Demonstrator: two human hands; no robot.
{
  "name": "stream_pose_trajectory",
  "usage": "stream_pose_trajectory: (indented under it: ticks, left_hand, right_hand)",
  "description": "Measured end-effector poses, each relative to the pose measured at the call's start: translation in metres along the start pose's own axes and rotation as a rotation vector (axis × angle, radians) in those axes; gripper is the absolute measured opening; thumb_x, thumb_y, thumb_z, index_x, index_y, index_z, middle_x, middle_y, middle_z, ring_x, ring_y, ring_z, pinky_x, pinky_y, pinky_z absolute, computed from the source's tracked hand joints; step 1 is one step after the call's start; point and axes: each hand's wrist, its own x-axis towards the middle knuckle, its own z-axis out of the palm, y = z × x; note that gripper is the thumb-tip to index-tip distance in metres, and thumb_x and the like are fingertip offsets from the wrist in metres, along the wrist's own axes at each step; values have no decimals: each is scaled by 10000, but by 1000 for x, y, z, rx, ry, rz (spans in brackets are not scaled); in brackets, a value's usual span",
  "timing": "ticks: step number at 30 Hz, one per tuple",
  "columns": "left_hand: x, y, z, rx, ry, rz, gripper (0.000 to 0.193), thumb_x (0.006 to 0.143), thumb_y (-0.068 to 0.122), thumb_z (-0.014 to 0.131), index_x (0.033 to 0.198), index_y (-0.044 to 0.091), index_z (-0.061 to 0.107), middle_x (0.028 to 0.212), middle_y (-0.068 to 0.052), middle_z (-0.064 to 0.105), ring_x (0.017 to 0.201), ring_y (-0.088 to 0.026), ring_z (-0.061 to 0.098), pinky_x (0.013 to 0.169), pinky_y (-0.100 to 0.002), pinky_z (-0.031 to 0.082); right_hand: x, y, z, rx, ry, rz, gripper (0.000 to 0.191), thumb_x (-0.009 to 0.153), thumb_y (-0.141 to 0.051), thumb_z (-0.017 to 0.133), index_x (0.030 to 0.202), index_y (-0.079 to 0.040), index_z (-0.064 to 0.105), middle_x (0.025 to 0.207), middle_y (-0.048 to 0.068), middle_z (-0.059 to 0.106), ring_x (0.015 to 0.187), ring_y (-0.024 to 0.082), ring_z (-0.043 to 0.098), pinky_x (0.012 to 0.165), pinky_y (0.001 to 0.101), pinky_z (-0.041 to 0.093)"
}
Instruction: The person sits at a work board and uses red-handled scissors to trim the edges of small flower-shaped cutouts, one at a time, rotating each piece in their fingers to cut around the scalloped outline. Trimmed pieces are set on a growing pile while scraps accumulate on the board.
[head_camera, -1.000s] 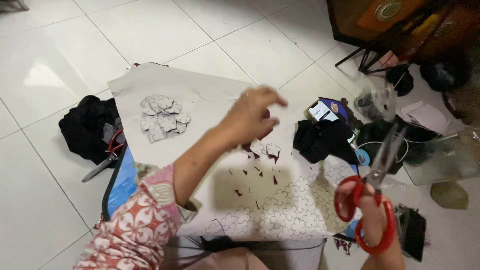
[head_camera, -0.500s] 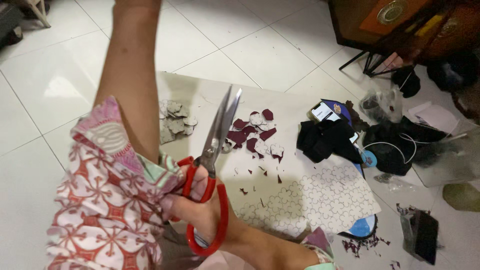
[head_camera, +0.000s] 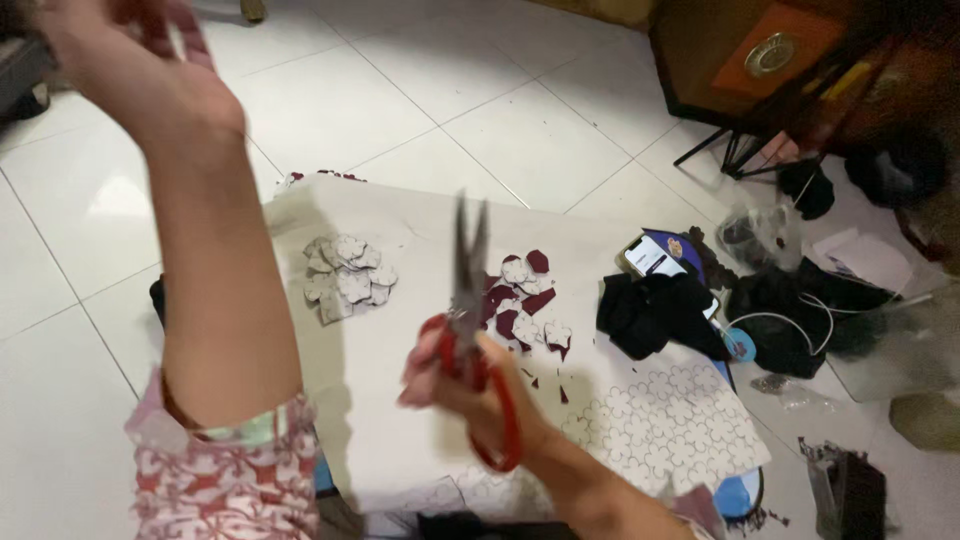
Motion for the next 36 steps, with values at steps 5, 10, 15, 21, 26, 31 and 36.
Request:
stream_pose_trajectory:
  ticks: [5,10,15,21,26,31,36]
  left_hand:
    - [-118,-71,12,564,-230,-234,128,919,36,667,1035,79,702,960,-34,710,853,-117,647,762,-257,564]
    - [-216,-96,-12,1437,-1104,-590,646,667,337,896,1251,168,678,1198,-98,614,1038,-270,570,904,-433,480]
    - [-238,-111,-61,1480,-1275,-472,640,594,279,935,1178,153,707,1164,-97,634,1123,-320,571,930,-438,460]
    - [-236,-119,-80,1225,-932,-534,346,814,118,813,1152,91,744,1054,-74,762,911,-226,738,820,-329,592]
    - [-230,-121,-72,987,-768,-583,468,790,129,848,1234,88,706,1080,-72,752,884,-132,742,754,-267,629]
    - [-230,-124,-75,871,-737,-688,356,898,89,727,1250,43,705,1031,-60,736,854,-117,726,746,-260,609]
    - [-231,-132,-83,717,-670,-718,241,987,76,654,1194,-23,726,1018,-26,726,886,-84,703,783,-225,578]
  right_hand:
    - [41,-20,-123,-222,448,44,322,907,-234,714,1075,27,628,788,57,610,670,140,580,557,267,420]
    - [58,7,-186,-917,691,279,316,810,-244,782,1023,-32,681,884,125,746,810,244,720,732,372,560]
    - [65,43,-187,-1220,701,169,380,777,-250,848,1038,-41,666,915,207,717,869,370,673,769,438,522]
    - [60,63,-197,-934,782,65,214,894,-127,744,1077,-36,681,887,135,703,778,259,678,695,357,535]
    - [53,53,-207,-306,707,95,278,861,-46,726,1120,-8,635,844,28,663,746,140,704,674,261,581]
    - [50,40,-197,-270,702,276,345,853,-82,744,1171,-12,630,801,86,683,663,148,652,520,267,445]
    - [50,35,-188,-211,682,271,324,864,-97,734,1156,-11,623,828,114,728,697,173,698,562,276,503]
